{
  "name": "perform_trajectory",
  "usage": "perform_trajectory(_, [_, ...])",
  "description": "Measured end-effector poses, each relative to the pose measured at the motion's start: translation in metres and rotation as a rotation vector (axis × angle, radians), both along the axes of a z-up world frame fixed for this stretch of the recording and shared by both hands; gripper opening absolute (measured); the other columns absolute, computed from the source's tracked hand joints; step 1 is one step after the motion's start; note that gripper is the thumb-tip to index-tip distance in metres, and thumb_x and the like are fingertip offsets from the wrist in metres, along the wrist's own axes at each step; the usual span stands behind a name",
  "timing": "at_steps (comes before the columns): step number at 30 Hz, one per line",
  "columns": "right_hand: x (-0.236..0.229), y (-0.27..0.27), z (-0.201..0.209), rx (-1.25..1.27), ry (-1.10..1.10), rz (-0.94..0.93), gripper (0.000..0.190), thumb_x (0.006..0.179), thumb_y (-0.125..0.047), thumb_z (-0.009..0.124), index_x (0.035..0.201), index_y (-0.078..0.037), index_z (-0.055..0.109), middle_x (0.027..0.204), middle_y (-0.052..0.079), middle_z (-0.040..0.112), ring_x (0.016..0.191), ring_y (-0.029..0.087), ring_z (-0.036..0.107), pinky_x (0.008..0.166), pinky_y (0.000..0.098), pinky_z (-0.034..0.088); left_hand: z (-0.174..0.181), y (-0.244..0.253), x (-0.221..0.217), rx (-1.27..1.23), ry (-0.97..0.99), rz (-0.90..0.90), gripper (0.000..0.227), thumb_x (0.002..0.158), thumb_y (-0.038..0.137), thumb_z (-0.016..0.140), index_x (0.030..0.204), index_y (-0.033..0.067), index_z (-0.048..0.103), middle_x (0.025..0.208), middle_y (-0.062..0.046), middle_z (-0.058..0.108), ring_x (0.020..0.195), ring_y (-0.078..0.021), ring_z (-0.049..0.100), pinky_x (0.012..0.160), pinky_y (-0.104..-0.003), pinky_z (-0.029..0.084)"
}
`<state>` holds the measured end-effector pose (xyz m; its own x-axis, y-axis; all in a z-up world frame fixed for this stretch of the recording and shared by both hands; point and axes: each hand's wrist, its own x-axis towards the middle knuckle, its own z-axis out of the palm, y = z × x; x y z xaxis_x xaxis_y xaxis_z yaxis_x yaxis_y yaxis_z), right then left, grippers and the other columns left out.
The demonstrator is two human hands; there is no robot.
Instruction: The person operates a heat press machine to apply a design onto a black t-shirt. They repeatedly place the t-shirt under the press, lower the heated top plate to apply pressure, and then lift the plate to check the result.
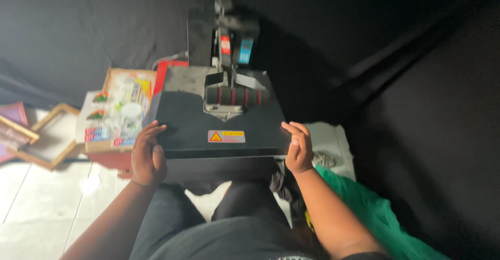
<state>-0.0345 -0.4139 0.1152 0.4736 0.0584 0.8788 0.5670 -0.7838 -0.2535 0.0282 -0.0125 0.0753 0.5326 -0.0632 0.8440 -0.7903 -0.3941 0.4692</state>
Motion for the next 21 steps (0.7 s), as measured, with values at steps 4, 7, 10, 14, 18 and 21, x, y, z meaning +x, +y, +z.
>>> perform_trajectory(4, [0.016, -0.007, 0.025, 0.057, 0.027, -0.005, 0.035, 0.109, -0.016, 0.026, 0.086, -0.009, 0.053, 0.115, 0.004, 0.076, 0.111, 0.028, 0.066, 0.096, 0.0353, 0.051, 0.025, -0.001, 0.018, -0.014, -0.018, 0.027, 0.029, 0.107, 0.026, 0.040, 0.095, 0.0032, 0.053, 0.121, -0.016, 0.072, 0.126, -0.0421, 0.065, 0.105, -0.049, 0.049])
perform_trajectory(7, [0.027, -0.007, 0.047, 0.120, 0.071, -0.026, 0.036, 0.109, -0.016, 0.028, 0.091, -0.009, 0.059, 0.111, 0.002, 0.077, 0.110, 0.027, 0.066, 0.097, 0.0360, 0.050, 0.052, -0.006, 0.028, -0.036, -0.006, 0.056, 0.030, 0.109, 0.026, 0.041, 0.098, 0.0029, 0.056, 0.118, -0.014, 0.073, 0.124, -0.0407, 0.066, 0.104, -0.048, 0.050])
perform_trajectory(10, [0.038, -0.011, 0.065, 0.174, 0.135, -0.049, 0.036, 0.110, -0.018, 0.031, 0.093, -0.010, 0.062, 0.106, 0.002, 0.076, 0.108, 0.026, 0.066, 0.098, 0.0366, 0.049, 0.072, -0.011, 0.040, -0.041, 0.006, 0.089, 0.030, 0.110, 0.027, 0.043, 0.101, 0.0020, 0.056, 0.114, -0.016, 0.073, 0.119, -0.0417, 0.067, 0.100, -0.049, 0.051])
perform_trajectory(14, [0.053, -0.015, 0.085, 0.228, 0.192, -0.055, 0.036, 0.110, -0.020, 0.036, 0.096, -0.012, 0.068, 0.100, 0.004, 0.075, 0.102, 0.027, 0.068, 0.097, 0.0378, 0.050, 0.094, -0.014, 0.055, 0.024, 0.016, 0.186, 0.029, 0.112, 0.025, 0.047, 0.111, 0.0017, 0.064, 0.105, -0.019, 0.071, 0.108, -0.0434, 0.068, 0.093, -0.049, 0.053])
perform_trajectory(18, [0.073, -0.023, 0.098, 0.243, 0.235, -0.072, 0.036, 0.111, -0.022, 0.036, 0.096, -0.014, 0.068, 0.099, 0.003, 0.076, 0.097, 0.026, 0.069, 0.094, 0.0389, 0.051, 0.128, -0.016, 0.061, -0.005, 0.123, 0.105, 0.028, 0.114, 0.023, 0.042, 0.111, 0.0014, 0.060, 0.109, -0.024, 0.069, 0.113, -0.0476, 0.066, 0.094, -0.055, 0.052])
perform_trajectory(21, [0.082, -0.024, 0.101, 0.271, 0.257, -0.039, 0.035, 0.111, -0.018, 0.036, 0.093, -0.013, 0.066, 0.095, 0.006, 0.076, 0.093, 0.025, 0.071, 0.092, 0.0358, 0.052, 0.119, -0.011, 0.076, 0.030, 0.217, 0.108, 0.028, 0.114, 0.024, 0.041, 0.112, 0.0028, 0.059, 0.107, -0.025, 0.068, 0.109, -0.0497, 0.065, 0.091, -0.057, 0.052])
